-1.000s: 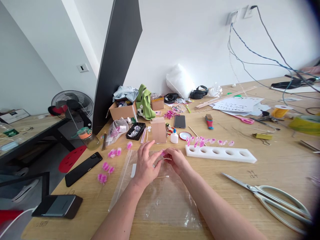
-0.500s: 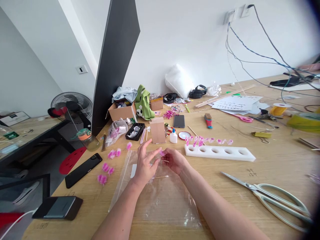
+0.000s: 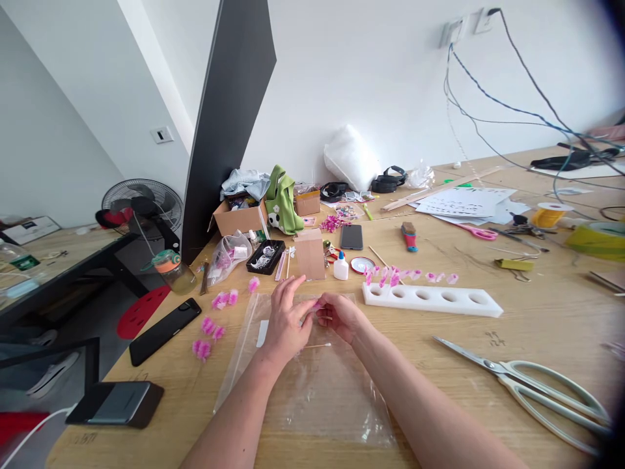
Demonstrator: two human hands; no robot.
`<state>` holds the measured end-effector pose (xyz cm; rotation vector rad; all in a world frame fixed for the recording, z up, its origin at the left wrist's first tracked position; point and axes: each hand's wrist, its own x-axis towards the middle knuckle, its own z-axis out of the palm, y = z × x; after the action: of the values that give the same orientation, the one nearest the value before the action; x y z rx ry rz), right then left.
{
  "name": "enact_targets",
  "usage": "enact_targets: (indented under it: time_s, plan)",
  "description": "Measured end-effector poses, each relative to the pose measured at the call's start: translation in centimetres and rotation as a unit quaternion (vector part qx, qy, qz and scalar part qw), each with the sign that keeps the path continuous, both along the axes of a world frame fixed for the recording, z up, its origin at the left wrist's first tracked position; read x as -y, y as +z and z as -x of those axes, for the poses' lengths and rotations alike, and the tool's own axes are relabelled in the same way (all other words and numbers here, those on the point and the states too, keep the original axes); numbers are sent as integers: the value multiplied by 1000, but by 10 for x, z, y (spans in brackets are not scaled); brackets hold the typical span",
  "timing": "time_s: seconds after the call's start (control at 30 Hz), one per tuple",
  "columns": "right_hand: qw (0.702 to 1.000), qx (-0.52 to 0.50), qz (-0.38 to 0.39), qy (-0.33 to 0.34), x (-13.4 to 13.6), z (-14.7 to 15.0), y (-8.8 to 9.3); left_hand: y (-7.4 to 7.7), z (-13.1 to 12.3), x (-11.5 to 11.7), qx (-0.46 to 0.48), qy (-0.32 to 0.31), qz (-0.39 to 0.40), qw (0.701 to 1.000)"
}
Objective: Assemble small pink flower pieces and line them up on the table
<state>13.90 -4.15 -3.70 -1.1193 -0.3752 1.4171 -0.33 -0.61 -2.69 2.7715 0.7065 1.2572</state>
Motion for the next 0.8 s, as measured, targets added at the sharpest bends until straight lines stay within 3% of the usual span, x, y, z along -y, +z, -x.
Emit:
enact_targets:
  time_s: [0.6,0.7,0.8]
  plan:
    - [999,-37,4,17,2,1,8,-4,-2,-2,27,-14,16,999]
    - [999,-46,-1,24,2,0,9,-6,-2,-4,64,-15,66,996]
    - [998,-48,1,27,3,-1,10,-6,-1,-8,128,-10,197,972]
